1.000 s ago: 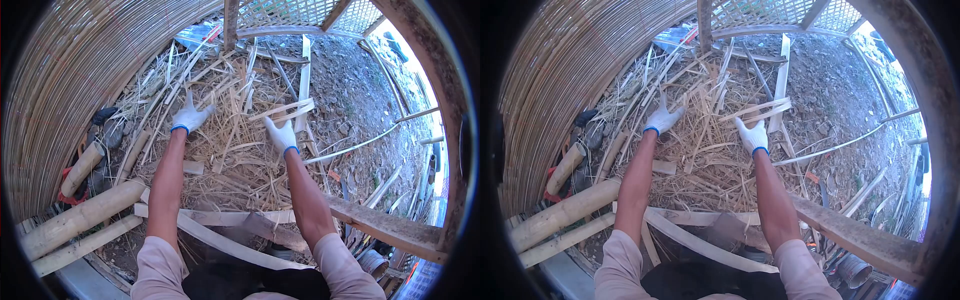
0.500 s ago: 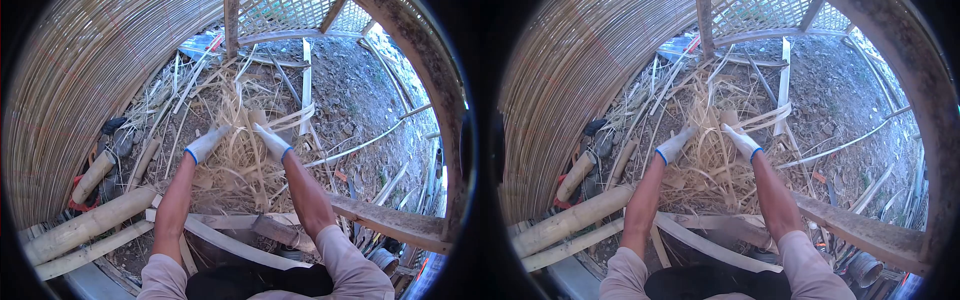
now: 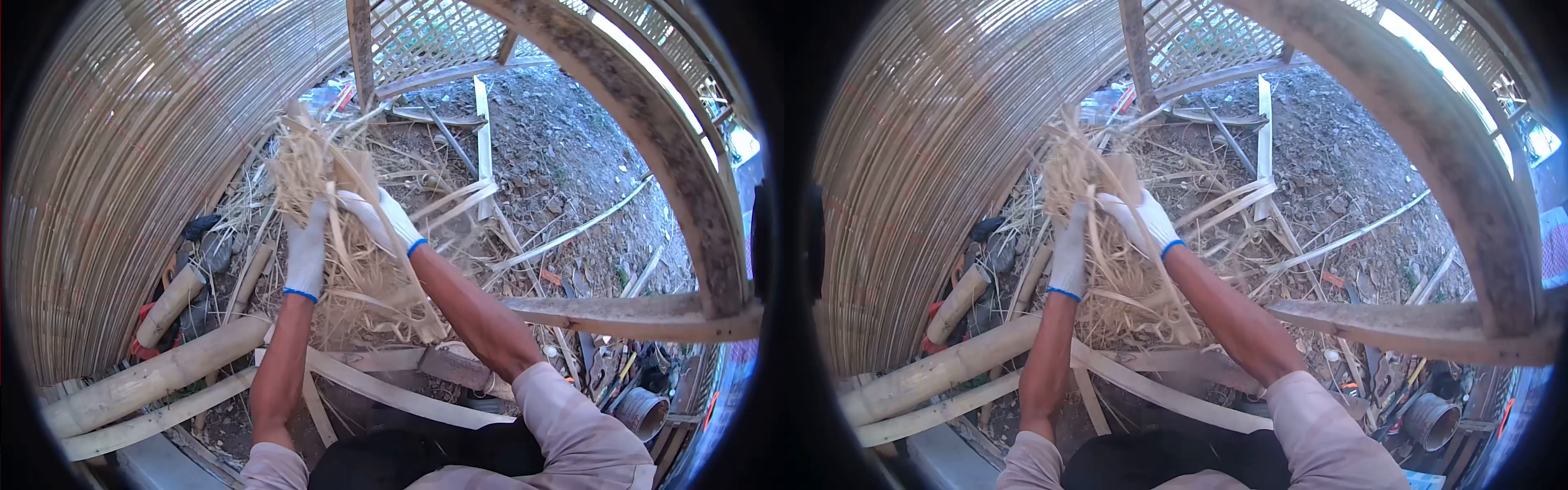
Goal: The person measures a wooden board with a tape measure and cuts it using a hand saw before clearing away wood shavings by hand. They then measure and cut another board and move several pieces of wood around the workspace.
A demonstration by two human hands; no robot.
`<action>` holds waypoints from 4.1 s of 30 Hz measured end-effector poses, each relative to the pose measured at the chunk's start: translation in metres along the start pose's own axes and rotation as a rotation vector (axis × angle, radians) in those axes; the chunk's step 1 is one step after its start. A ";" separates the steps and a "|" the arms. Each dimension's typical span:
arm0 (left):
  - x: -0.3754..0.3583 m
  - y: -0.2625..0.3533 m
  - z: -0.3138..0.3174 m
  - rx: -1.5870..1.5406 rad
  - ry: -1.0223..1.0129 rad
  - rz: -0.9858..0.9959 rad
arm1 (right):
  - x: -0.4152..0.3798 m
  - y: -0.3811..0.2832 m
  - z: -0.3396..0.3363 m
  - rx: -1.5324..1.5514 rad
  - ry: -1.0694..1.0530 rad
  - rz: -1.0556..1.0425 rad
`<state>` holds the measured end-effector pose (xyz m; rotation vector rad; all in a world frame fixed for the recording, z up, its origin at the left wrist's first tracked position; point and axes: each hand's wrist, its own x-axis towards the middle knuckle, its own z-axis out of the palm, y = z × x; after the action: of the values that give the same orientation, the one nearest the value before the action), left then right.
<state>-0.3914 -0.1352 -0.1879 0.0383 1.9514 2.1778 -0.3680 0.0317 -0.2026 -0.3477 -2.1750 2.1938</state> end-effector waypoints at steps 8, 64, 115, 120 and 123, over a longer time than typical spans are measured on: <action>-0.054 0.112 -0.022 -0.373 0.086 0.022 | -0.006 -0.138 0.045 -0.212 -0.263 -0.223; -0.515 0.042 0.390 0.091 -0.884 -1.327 | -0.627 0.061 -0.393 0.784 0.320 0.572; -0.178 -0.120 0.000 1.103 -0.641 0.458 | -0.223 0.115 -0.106 -1.049 0.293 0.376; -0.208 -0.132 -0.004 1.301 -0.779 0.293 | -0.213 0.110 -0.083 -1.155 0.125 0.415; -0.217 -0.136 -0.010 1.323 -0.812 0.237 | -0.221 0.110 -0.077 -1.236 -0.019 0.355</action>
<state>-0.1617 -0.1699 -0.2962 1.1401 2.3882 0.3718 -0.1243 0.0657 -0.2818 -0.7385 -3.3622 0.5861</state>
